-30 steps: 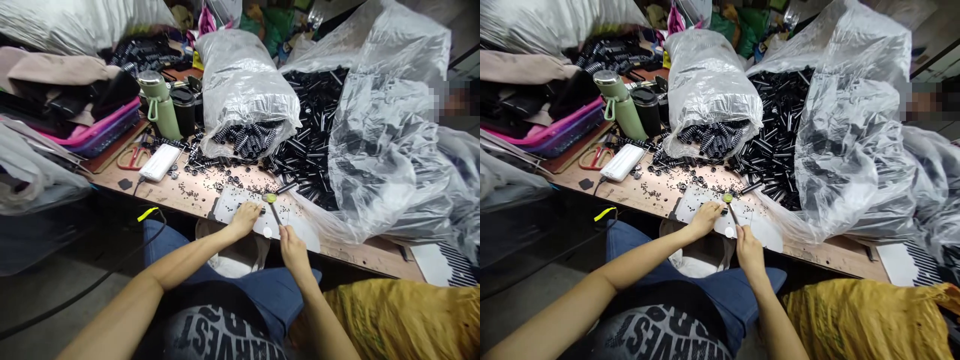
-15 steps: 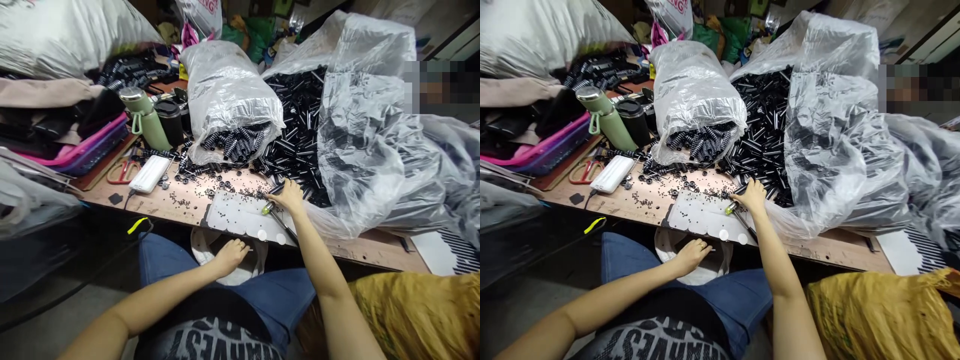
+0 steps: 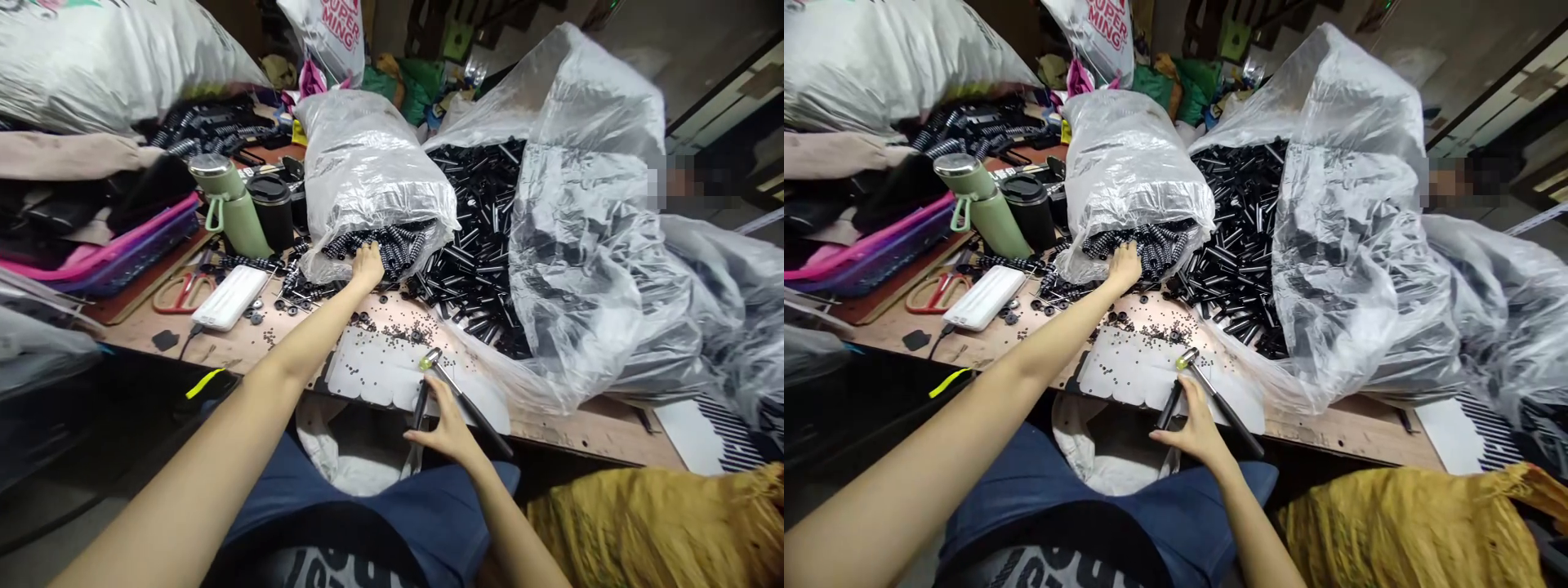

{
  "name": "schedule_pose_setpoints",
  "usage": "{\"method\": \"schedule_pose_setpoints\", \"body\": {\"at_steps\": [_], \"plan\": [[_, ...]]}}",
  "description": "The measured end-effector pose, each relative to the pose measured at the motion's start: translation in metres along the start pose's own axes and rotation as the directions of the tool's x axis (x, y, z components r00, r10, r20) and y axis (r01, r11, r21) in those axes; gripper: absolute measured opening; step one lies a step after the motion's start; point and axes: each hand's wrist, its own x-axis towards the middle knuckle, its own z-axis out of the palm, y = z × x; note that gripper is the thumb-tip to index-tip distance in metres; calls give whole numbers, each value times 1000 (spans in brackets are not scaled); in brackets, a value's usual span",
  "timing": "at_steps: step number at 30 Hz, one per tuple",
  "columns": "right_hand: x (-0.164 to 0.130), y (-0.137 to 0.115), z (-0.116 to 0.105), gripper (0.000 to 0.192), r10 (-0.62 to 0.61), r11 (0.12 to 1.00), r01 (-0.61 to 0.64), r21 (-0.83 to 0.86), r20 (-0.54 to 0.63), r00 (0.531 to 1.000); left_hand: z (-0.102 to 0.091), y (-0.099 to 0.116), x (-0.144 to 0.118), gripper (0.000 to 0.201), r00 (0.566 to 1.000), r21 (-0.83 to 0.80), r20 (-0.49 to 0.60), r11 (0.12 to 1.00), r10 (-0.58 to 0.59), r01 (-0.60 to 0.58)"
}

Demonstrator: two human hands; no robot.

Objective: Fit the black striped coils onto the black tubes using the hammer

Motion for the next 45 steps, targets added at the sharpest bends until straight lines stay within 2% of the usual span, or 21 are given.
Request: {"method": "schedule_pose_setpoints", "body": {"at_steps": [4,6,8,9,10,13,15,16,18,21,25,30,32,37,42,44,45], "plan": [[1,31,-17,103,35,999,-37,-37,-65,997,13,8,24,56,981,30,177,997,-79,75],[10,37,-29,103,46,998,-48,-43,-61,997,11,7,24,58,981,-31,173,995,-88,95],[18,38,-37,105,77,994,-81,-77,-46,996,3,3,16,56,986,-230,129,965,-101,129],[22,36,-39,107,95,990,-98,-101,-36,995,-3,1,7,52,984,-381,128,910,-121,162],[25,34,-39,109,108,986,-110,-124,-27,994,-9,-1,-4,45,979,-539,150,819,-136,196],[31,20,-38,109,74,987,-80,-137,-49,996,-29,-5,-52,32,960,-856,272,438,-71,275],[35,5,-35,106,-18,995,10,-98,-89,996,-42,-3,-89,31,947,-924,319,232,26,304],[37,-3,-34,106,-76,995,68,-71,-107,991,-47,-2,-107,33,938,-931,340,164,62,326],[42,-22,-30,107,-181,983,180,-16,-131,975,-55,1,-138,39,916,-920,388,97,105,379],[49,-47,-24,112,-262,960,275,51,-184,947,-59,4,-170,49,889,-895,446,82,105,439],[58,-68,-16,115,-298,940,329,86,-262,918,-58,4,-193,53,862,-865,502,55,63,499],[67,-78,-8,113,-413,892,443,90,-236,879,-60,11,-209,46,837,-834,547,-75,9,546],[68,-80,-6,112,-441,874,473,114,-223,869,-62,16,-214,47,821,-818,571,-92,-3,568],[64,-78,1,110,-365,909,389,146,-168,916,-64,23,-220,42,791,-793,610,-41,-48,608],[60,-74,8,104,-261,936,295,192,-182,948,-52,22,-222,34,759,-760,644,38,-98,649],[59,-69,13,103,-227,946,263,187,-195,954,-44,20,-223,36,756,-749,650,103,-78,655],[59,-67,17,103,-209,954,245,174,-202,957,-39,18,-225,37,772,-755,633,174,-59,632]]}}
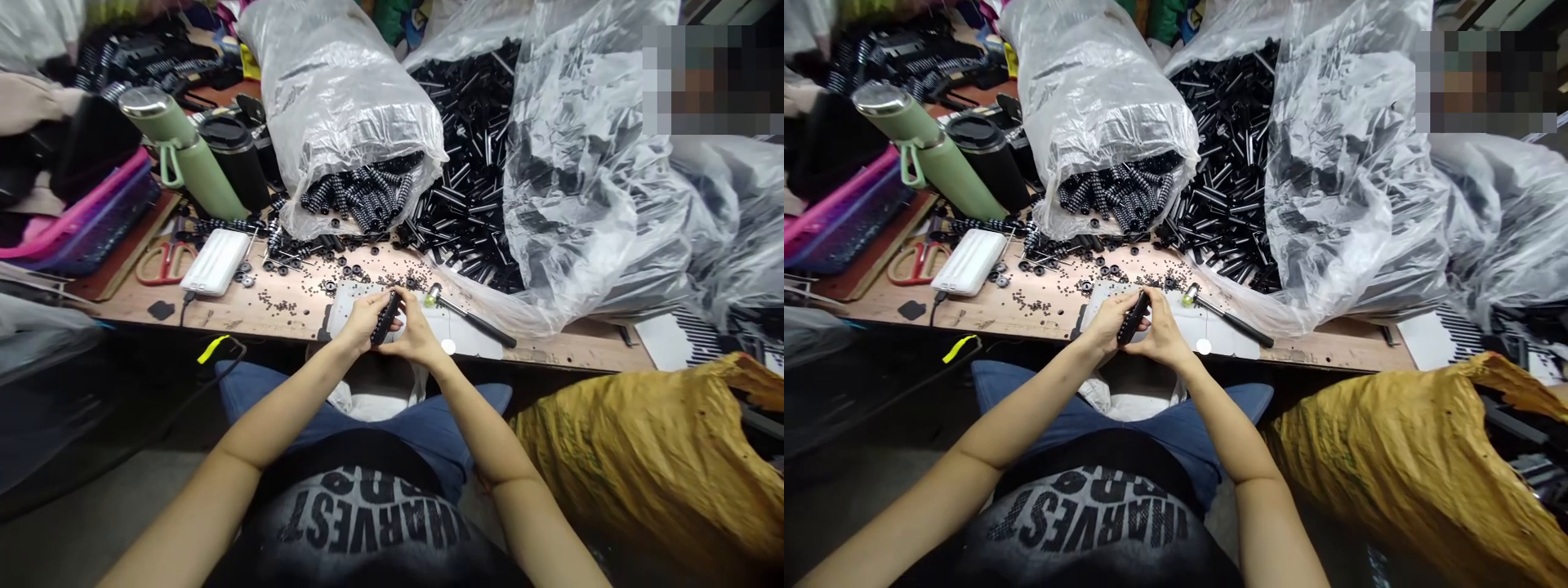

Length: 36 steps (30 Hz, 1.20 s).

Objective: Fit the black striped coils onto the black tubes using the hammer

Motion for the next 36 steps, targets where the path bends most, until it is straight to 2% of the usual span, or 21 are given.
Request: {"method": "schedule_pose_setpoints", "body": {"at_steps": [2,3,5,6,7,9,10,11,12,14,15,16,19,21,23,25,26,28,31,33,36], "plan": [[-4,8,9,102,41,997,-43,-63,-40,998,-1,-13,3,37,988,248,34,956,150,-154],[-6,13,14,100,62,992,-68,-101,-67,996,-2,-20,5,38,964,411,64,874,258,-261],[-11,25,19,94,90,980,-105,-169,-96,991,-4,-34,7,43,884,696,172,581,435,-421],[-15,31,17,91,96,973,-112,-201,-87,992,-6,-39,9,45,847,784,244,419,473,-459],[-19,39,12,88,102,963,-118,-241,-74,992,-9,-44,11,44,816,830,319,274,482,-486],[-28,55,-12,78,157,906,-189,-378,-114,981,-17,-48,15,39,759,837,473,39,447,-545],[-32,63,-28,69,201,844,-261,-468,-176,964,-21,-48,17,37,729,818,540,-59,421,-572],[-36,70,-45,58,257,742,-374,-556,-280,925,-26,-47,18,36,699,795,592,-149,400,-588],[-40,76,-61,46,308,633,-454,-627,-333,891,-30,-46,19,35,675,774,629,-229,385,-590],[-46,82,-85,30,387,486,-494,-721,-329,861,-35,-43,18,36,649,749,662,-348,375,-563],[-49,80,-91,28,419,464,-487,-740,-302,856,-36,-43,16,36,644,745,666,-383,376,-546],[-53,76,-91,27,445,478,-483,-734,-272,853,-36,-42,15,36,643,744,666,-405,379,-532],[-67,53,-72,34,470,622,-516,-589,-246,847,-35,-43,10,39,652,757,649,-415,392,-504],[-78,36,-55,39,472,677,-521,-519,-236,849,-34,-45,8,40,663,769,636,-405,395,-496],[-85,23,-43,39,514,651,-532,-542,-201,834,-31,-47,6,42,682,781,619,-397,389,-482],[-87,11,-41,38,556,629,-532,-567,-151,817,-26,-52,4,43,703,793,600,-400,381,-460],[-86,4,-42,39,550,649,-526,-550,-139,824,-22,-56,3,43,710,795,595,-406,377,-451],[-82,-11,-45,41,481,744,-497,-447,-159,862,-14,-64,0,49,714,795,592,-418,373,-440],[-72,-33,-36,44,373,858,-416,-302,-192,908,-7,-77,-4,77,725,795,589,-420,358,-438],[-66,-39,-21,42,356,853,-369,-369,-107,928,-8,-82,-3,77,734,792,591,-414,334,-450],[-58,-36,0,36,432,755,-309,-579,85,898,-13,-82,4,65,724,780,610,-405,323,-477]]}}
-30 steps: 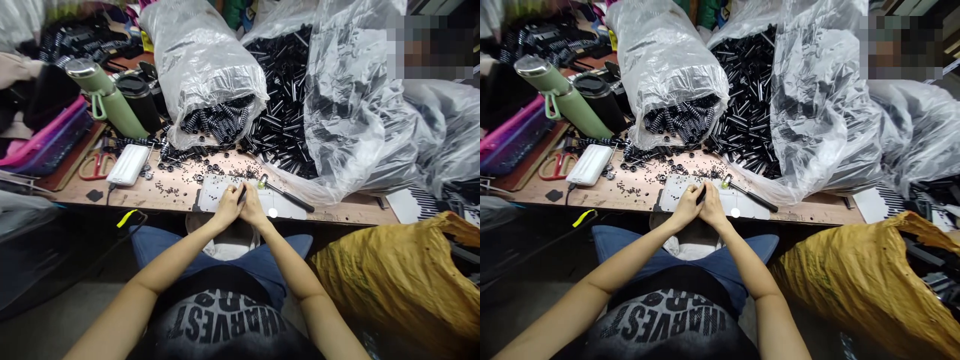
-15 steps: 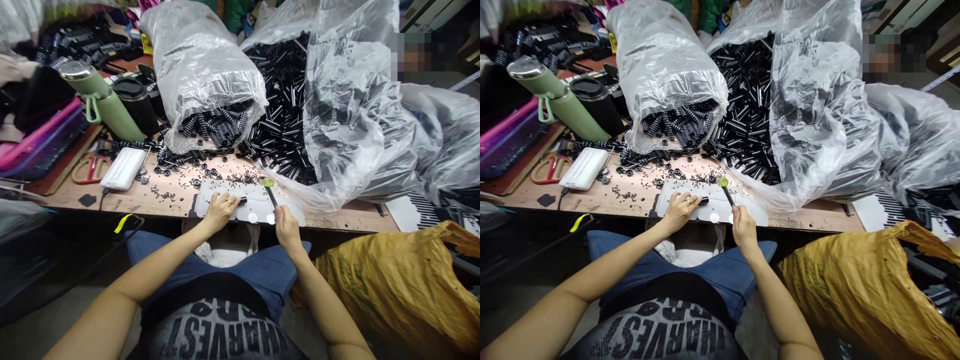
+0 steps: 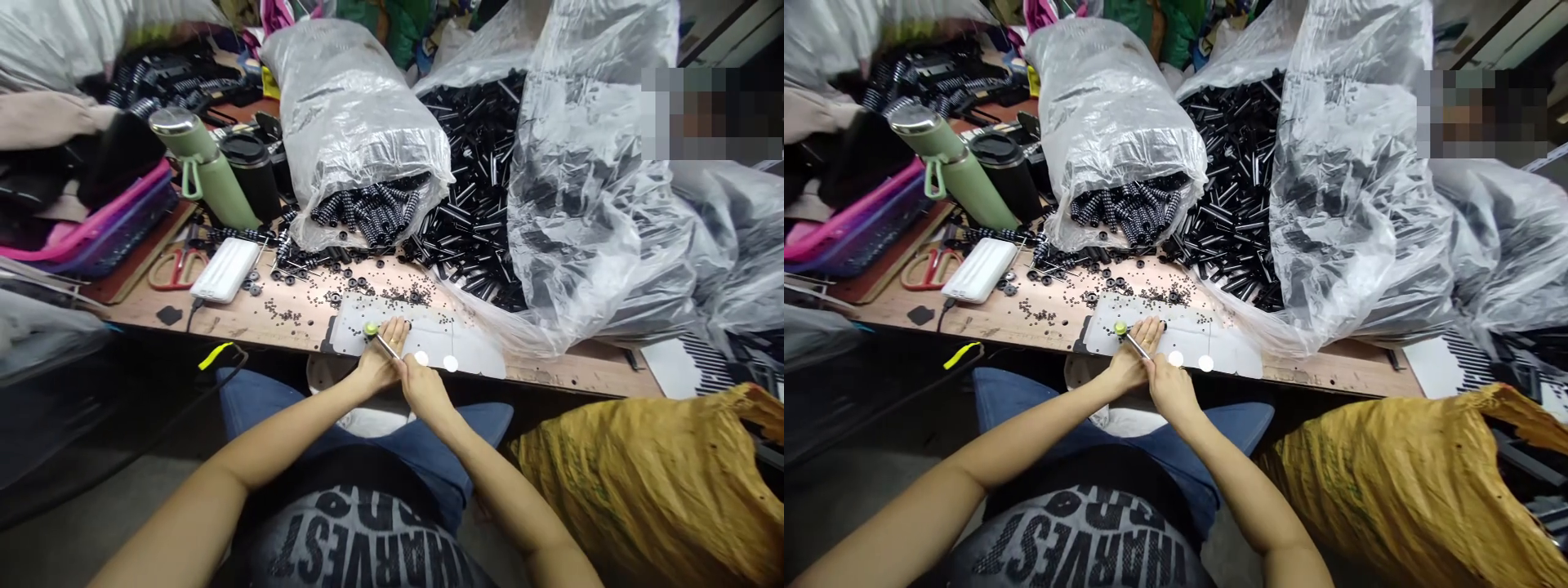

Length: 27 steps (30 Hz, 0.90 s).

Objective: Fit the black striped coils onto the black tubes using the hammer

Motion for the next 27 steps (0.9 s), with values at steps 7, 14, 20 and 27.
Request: {"method": "schedule_pose_setpoints", "body": {"at_steps": [7,14,20,27], "plan": [[13,23,-22,36,90,996,-88,18,-178,980,-28,-11,21,44,981,-114,67,975,-185,191],[44,98,-15,31,215,931,-280,-234,-268,939,-68,-46,57,41,957,-348,9,896,-290,275],[57,126,5,36,19,941,-158,-299,-418,908,-87,-204,165,47,607,-279,-142,620,-782,734],[137,123,-49,25,-112,988,49,-145,-470,875,-69,-259,188,32,681,-254,-62,671,-730,696]]}}
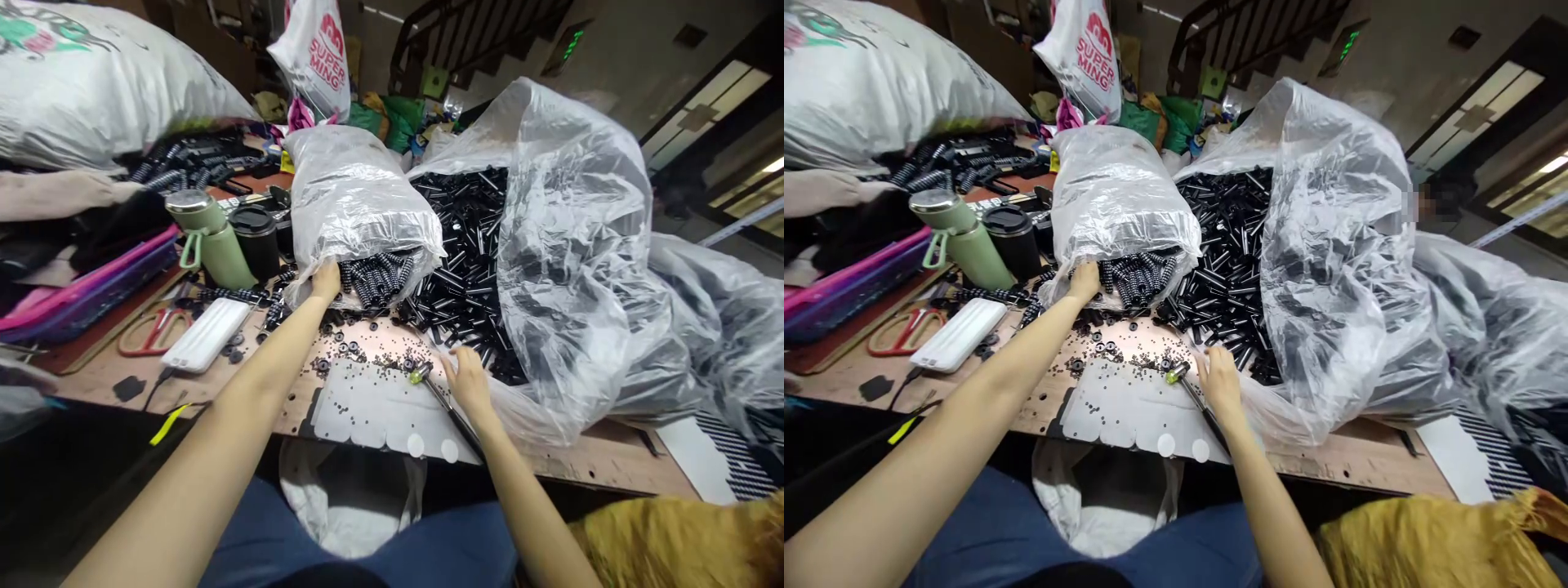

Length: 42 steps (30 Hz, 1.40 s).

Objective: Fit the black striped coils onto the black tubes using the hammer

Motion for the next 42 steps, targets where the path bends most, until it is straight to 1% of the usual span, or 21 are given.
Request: {"method": "schedule_pose_setpoints", "body": {"at_steps": [3,6,10,12,13,16,18,19,20,21,22,23,24,26,27,30,34,36,39,41,42], "plan": [[68,5,7,28,127,991,-127,-37,-6,992,1,0,-7,36,997,-76,-68,997,-37,32],[124,2,20,51,371,929,-370,-30,46,928,-2,10,-35,46,988,-400,-92,913,-128,81],[156,-10,27,59,635,761,-647,42,156,757,-6,26,-101,35,982,-842,177,508,-61,183],[152,-14,23,51,636,758,-649,55,156,756,-9,30,-136,26,970,-906,244,363,23,219],[145,-15,18,49,621,770,-635,64,153,768,-10,30,-152,26,967,-915,248,343,56,214],[113,-21,-8,36,460,867,-484,119,183,869,-18,30,-189,32,980,-865,144,499,137,57],[87,-28,-30,25,121,955,-205,213,351,929,-22,32,-205,33,964,-756,27,636,264,-153],[75,-33,-41,21,-90,955,-54,293,458,885,-23,35,-211,32,934,-702,2,666,357,-253],[64,-39,-52,18,-277,923,63,378,544,792,-22,38,-216,29,892,-667,23,671,452,-324],[54,-46,-60,18,-404,885,132,446,597,693,-21,41,-219,24,843,-663,85,662,531,-350],[44,-53,-66,19,-459,863,160,479,610,646,-18,45,-223,18,803,-684,171,655,571,-320],[35,-60,-69,23,-469,857,182,482,584,663,-14,47,-226,14,782,-716,258,656,567,-239],[26,-67,-70,30,-449,865,205,459,523,725,-11,49,-229,14,787,-744,332,657,521,-121],[9,-80,-64,60,-384,893,248,375,352,854,-5,50,-236,18,830,-773,437,617,347,150],[1,-86,-58,78,-360,905,261,336,280,890,-3,49,-240,22,841,-776,474,575,261,259],[-21,-97,-38,103,-318,928,257,271,211,924,0,44,-251,32,839,-793,516,469,174,390],[-44,-94,-19,106,-261,933,191,306,206,943,-1,37,-254,54,866,-872,438,347,239,345],[-56,-85,-12,108,-239,927,142,347,254,937,0,32,-253,55,884,-888,393,354,255,292],[-74,-68,-3,106,-141,947,32,318,326,935,8,22,-256,45,921,-769,231,639,313,-24],[-85,-57,2,106,-32,968,-59,243,352,935,15,11,-265,44,921,-474,113,834,374,-281],[-88,-53,4,106,15,974,-95,206,358,934,17,5,-270,44,916,-315,69,880,395,-356]]}}
